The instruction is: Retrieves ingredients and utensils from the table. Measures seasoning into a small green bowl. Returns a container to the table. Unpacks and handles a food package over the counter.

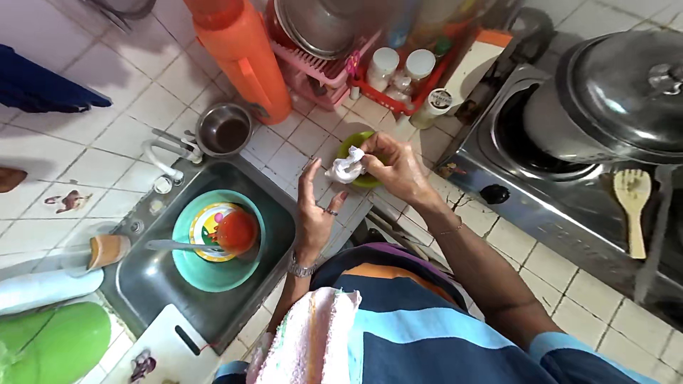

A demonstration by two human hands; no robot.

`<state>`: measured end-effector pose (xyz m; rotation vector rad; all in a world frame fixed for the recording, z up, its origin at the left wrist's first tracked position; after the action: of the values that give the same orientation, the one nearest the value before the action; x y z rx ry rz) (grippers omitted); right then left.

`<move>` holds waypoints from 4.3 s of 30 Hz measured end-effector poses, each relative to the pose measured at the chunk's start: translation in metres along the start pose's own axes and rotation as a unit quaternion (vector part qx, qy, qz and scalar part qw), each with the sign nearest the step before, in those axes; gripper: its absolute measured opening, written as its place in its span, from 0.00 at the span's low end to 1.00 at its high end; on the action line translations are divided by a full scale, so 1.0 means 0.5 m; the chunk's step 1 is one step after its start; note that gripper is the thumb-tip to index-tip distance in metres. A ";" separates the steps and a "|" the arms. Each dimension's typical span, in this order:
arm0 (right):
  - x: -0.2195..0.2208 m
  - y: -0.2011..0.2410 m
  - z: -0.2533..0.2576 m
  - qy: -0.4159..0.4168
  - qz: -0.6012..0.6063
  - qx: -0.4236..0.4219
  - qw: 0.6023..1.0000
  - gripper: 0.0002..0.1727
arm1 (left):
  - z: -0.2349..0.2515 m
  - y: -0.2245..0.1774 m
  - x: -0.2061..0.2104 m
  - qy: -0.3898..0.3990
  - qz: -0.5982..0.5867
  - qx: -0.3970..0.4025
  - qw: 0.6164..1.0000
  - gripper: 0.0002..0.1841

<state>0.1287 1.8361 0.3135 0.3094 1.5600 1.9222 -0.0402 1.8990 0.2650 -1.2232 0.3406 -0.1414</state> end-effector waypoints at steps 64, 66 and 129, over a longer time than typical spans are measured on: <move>0.012 -0.129 -0.140 -0.130 0.142 0.242 0.951 0.07 | 0.038 0.111 0.078 -0.122 -0.295 -0.358 0.877 0.17; -0.017 -0.145 -0.141 -0.151 0.161 0.268 0.938 0.07 | 0.051 0.120 0.063 -0.118 -0.306 -0.373 0.868 0.14; -0.224 -0.143 -0.010 -0.189 -0.236 0.051 0.952 0.14 | -0.030 0.249 0.132 0.021 -0.087 -0.386 0.918 0.17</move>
<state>0.2354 1.7713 0.2679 0.2960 1.3306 1.3267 0.0073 1.9090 0.1319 -2.0408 0.3337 -0.1941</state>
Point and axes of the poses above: each hand's wrist, its own z-axis towards the middle knuckle, its own x-axis out of the palm, y = z × x, the point moved 9 cm from there along z, towards the middle knuckle, and after that the axes turned 14 degrees about -y, right-handed, at the moved point
